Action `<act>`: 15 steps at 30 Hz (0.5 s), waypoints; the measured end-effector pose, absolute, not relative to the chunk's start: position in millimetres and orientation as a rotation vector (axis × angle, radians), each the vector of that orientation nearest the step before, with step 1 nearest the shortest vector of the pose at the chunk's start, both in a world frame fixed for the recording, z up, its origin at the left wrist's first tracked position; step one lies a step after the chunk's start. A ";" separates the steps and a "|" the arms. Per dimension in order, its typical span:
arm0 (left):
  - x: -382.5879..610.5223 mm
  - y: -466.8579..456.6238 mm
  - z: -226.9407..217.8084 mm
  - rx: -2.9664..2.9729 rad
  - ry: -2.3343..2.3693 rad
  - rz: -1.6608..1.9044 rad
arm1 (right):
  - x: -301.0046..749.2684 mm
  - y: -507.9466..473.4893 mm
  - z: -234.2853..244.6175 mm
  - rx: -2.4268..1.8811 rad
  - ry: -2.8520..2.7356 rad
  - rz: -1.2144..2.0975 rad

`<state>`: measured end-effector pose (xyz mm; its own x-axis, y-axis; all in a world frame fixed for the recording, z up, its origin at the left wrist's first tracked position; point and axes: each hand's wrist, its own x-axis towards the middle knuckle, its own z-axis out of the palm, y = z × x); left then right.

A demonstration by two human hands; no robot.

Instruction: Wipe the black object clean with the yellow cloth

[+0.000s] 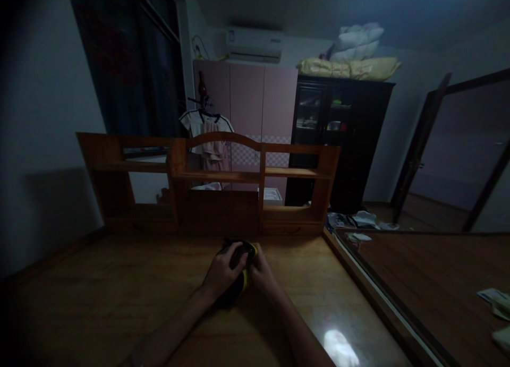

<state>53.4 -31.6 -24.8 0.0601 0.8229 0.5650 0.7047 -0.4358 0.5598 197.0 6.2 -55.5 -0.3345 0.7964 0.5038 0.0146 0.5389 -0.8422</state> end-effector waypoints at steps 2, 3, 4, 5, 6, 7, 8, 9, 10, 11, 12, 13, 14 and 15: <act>53.8 -31.1 -26.1 2.217 1.613 1.302 | 196.9 6.6 -55.8 -0.686 -1.738 0.889; 54.2 -30.9 -27.0 2.235 1.630 1.284 | 197.2 6.5 -55.6 -0.689 -1.740 0.867; 54.8 -30.7 -27.9 2.253 1.647 1.265 | 197.7 6.2 -55.2 -0.692 -1.741 0.850; 55.3 -30.5 -28.8 2.272 1.659 1.246 | 198.3 5.6 -54.6 -0.693 -1.741 0.833; 55.8 -30.5 -29.6 2.288 1.668 1.232 | 199.0 4.8 -53.9 -0.696 -1.739 0.815; 56.2 -30.6 -30.1 2.300 1.673 1.221 | 199.6 3.7 -53.2 -0.702 -1.736 0.794; 56.5 -30.7 -30.4 2.307 1.673 1.215 | 200.0 2.5 -52.5 -0.713 -1.738 0.771; 56.5 -31.0 -30.5 2.311 1.668 1.212 | 200.3 1.4 -51.9 -0.728 -1.746 0.748; 56.4 -31.2 -30.3 2.309 1.660 1.213 | 200.4 0.5 -51.6 -0.746 -1.753 0.728; 56.2 -31.5 -29.9 2.306 1.651 1.215 | 200.3 -0.1 -51.6 -0.765 -1.756 0.711; 55.9 -31.7 -29.5 2.300 1.643 1.219 | 200.0 -0.3 -52.1 -0.782 -1.751 0.698; 55.6 -31.8 -29.1 2.295 1.637 1.224 | 199.6 0.0 -53.2 -0.797 -1.741 0.688; 55.5 -31.8 -28.7 2.290 1.632 1.230 | 199.2 0.6 -54.6 -0.812 -1.728 0.682; 55.4 -31.6 -28.6 2.286 1.630 1.236 | 198.8 1.5 -56.3 -0.825 -1.717 0.682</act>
<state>55.4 -31.6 -28.6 0.1119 0.8208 0.5602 0.7610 -0.4333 0.4828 198.8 1.5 -56.3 -0.1981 0.8003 0.5660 0.1943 0.5980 -0.7776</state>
